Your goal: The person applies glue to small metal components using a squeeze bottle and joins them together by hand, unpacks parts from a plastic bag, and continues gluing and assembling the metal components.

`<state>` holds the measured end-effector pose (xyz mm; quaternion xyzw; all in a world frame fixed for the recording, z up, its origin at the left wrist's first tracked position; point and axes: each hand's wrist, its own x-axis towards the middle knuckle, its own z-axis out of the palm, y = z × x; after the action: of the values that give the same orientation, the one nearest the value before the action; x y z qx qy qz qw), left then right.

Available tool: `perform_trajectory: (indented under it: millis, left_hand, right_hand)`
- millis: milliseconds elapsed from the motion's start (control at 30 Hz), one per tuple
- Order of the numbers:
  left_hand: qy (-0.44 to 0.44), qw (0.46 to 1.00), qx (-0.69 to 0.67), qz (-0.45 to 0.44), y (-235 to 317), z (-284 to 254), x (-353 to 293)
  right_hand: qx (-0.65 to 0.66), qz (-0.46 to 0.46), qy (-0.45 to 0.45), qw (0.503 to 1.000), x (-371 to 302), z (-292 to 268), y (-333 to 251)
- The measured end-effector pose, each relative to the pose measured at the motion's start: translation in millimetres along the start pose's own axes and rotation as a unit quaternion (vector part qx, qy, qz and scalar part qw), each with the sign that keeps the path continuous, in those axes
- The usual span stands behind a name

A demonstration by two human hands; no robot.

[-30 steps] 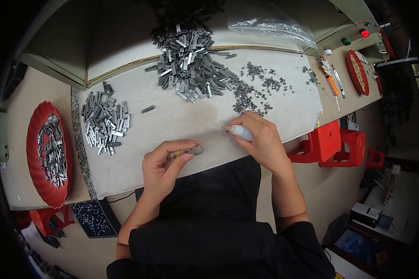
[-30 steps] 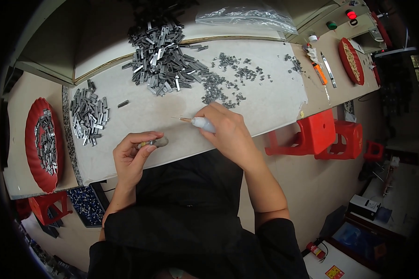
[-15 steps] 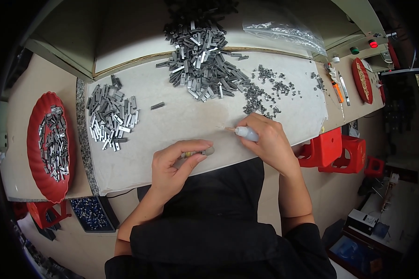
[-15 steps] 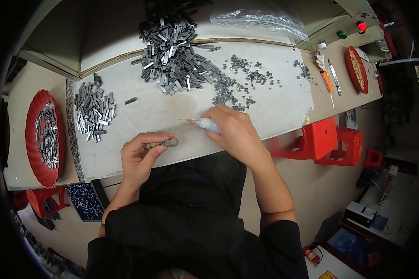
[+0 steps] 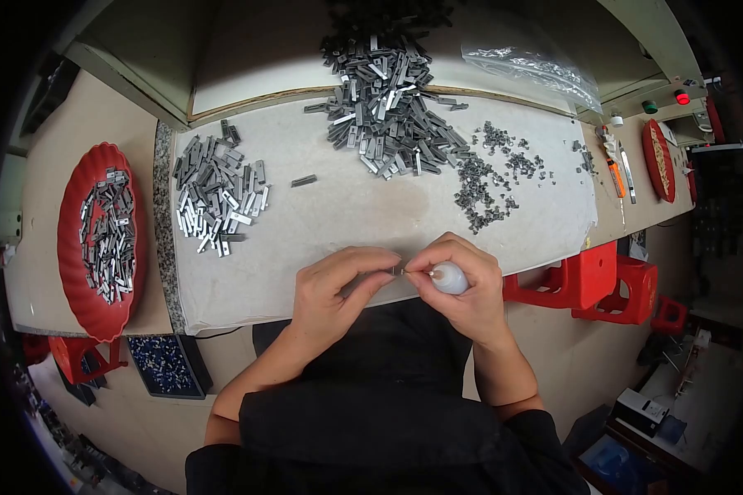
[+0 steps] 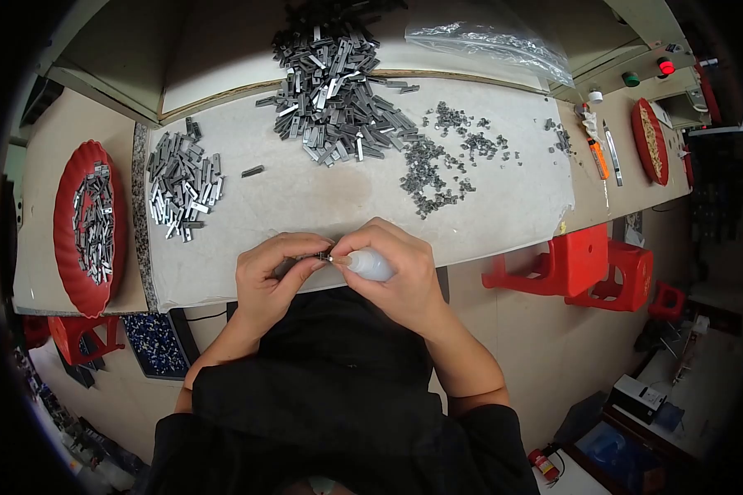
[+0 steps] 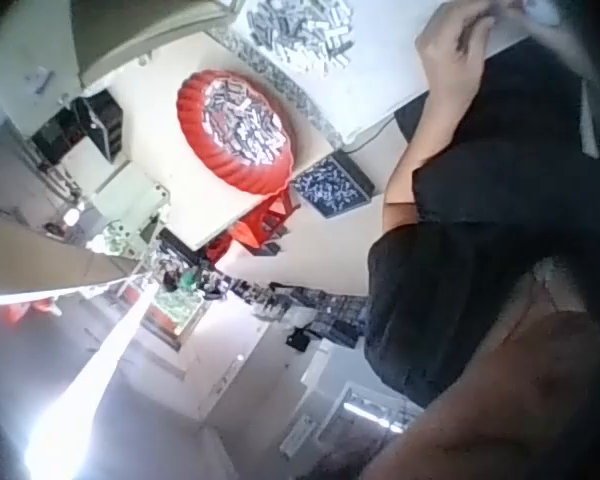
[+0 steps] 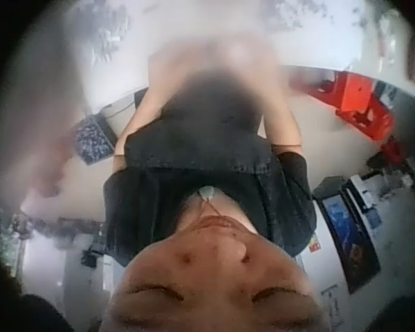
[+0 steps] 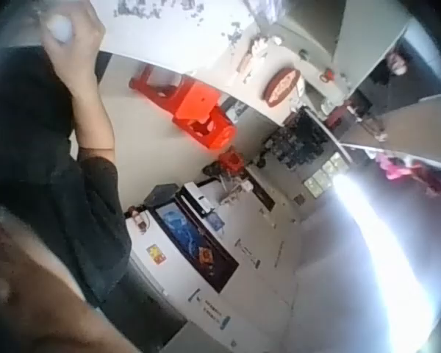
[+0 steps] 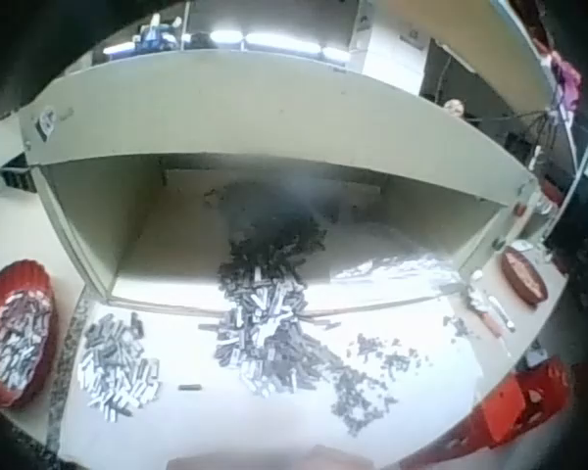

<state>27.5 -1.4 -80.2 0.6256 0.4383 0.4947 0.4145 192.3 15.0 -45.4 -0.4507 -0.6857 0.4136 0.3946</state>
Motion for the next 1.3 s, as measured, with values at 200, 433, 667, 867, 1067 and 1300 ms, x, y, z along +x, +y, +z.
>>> perform_trajectory:
  millis: [200,433,667,867,1067,1300]
  left_hand:
    - [-0.006,1.0,0.013,0.009,1.8,-1.0,1.2]
    - [-0.007,1.0,0.009,0.016,2.1,-1.2,1.3]
    - [-0.001,1.0,0.004,0.027,1.3,-0.9,1.7]
    - [0.022,0.999,0.024,0.028,-2.1,1.1,-0.8]
    - [0.015,0.998,0.065,0.016,1.9,0.6,-0.6]
    - [0.04,0.999,0.016,-0.016,5.8,-0.9,2.2]
  right_hand:
    - [-0.008,-0.005,0.0,1.0,-0.4,3.3,1.7]
    - [-0.017,-0.002,-0.004,1.0,-0.8,4.9,3.1]
    - [-0.02,-0.012,-0.014,1.0,0.3,3.1,3.4]
    - [-0.03,0.009,-0.013,0.999,2.6,5.6,-0.2]
    - [-0.065,-0.002,0.011,0.998,2.4,10.8,-5.0]
    - [0.07,0.081,0.082,0.991,-7.5,19.2,2.3]
